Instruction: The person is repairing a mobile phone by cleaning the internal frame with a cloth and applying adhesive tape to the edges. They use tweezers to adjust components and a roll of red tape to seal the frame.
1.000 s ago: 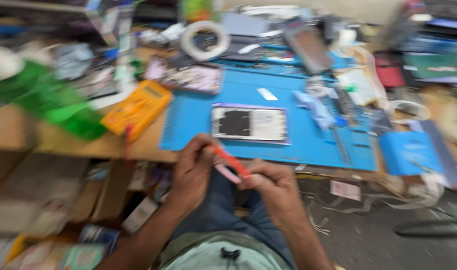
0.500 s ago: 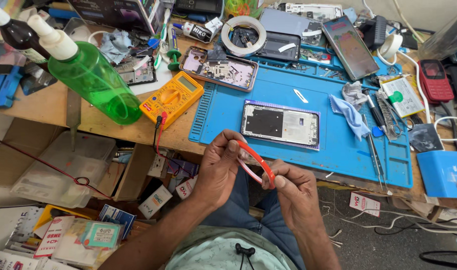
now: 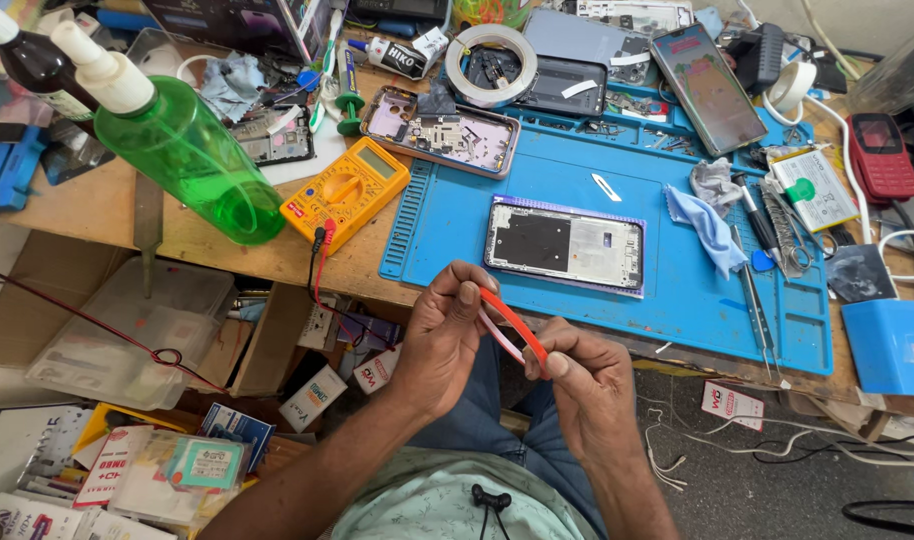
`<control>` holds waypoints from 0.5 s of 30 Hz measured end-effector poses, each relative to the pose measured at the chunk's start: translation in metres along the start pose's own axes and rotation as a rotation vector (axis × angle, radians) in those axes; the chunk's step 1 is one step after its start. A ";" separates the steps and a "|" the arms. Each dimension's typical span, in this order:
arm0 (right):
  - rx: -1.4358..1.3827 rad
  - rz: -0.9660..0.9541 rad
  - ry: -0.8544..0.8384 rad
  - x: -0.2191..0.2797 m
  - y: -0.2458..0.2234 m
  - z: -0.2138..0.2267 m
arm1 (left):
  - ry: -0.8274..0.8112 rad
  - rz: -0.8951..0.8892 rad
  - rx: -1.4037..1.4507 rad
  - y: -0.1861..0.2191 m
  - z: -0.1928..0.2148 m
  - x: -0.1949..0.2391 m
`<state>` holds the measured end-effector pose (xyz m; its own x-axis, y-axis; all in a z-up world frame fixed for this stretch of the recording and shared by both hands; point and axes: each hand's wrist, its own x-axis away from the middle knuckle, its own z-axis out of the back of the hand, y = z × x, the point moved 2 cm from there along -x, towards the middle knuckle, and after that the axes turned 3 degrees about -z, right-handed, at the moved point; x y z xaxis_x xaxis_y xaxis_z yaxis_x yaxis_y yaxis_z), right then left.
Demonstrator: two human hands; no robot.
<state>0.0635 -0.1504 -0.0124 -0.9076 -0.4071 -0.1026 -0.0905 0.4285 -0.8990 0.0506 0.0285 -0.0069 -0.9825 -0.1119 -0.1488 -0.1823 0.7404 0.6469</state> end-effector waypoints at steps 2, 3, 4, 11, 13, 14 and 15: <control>0.011 -0.001 -0.005 0.002 -0.001 0.002 | -0.112 -0.092 -0.310 0.006 0.001 0.003; 0.016 -0.006 -0.005 0.002 -0.001 0.003 | -0.168 -0.138 -0.467 0.009 0.001 0.004; 0.019 -0.010 -0.008 0.002 -0.002 0.003 | -0.184 -0.146 -0.479 0.012 0.001 0.004; 0.082 -0.037 0.035 -0.001 -0.012 -0.003 | -0.230 -0.248 -0.699 0.022 -0.009 0.006; 0.091 -0.044 0.050 -0.001 -0.017 -0.007 | -0.215 -0.269 -0.803 0.025 -0.012 0.006; 0.186 0.006 0.077 -0.001 -0.021 -0.009 | -0.195 -0.277 -0.864 0.027 -0.013 0.007; 0.282 0.057 0.104 0.000 -0.025 -0.012 | -0.173 -0.285 -0.924 0.029 -0.015 0.008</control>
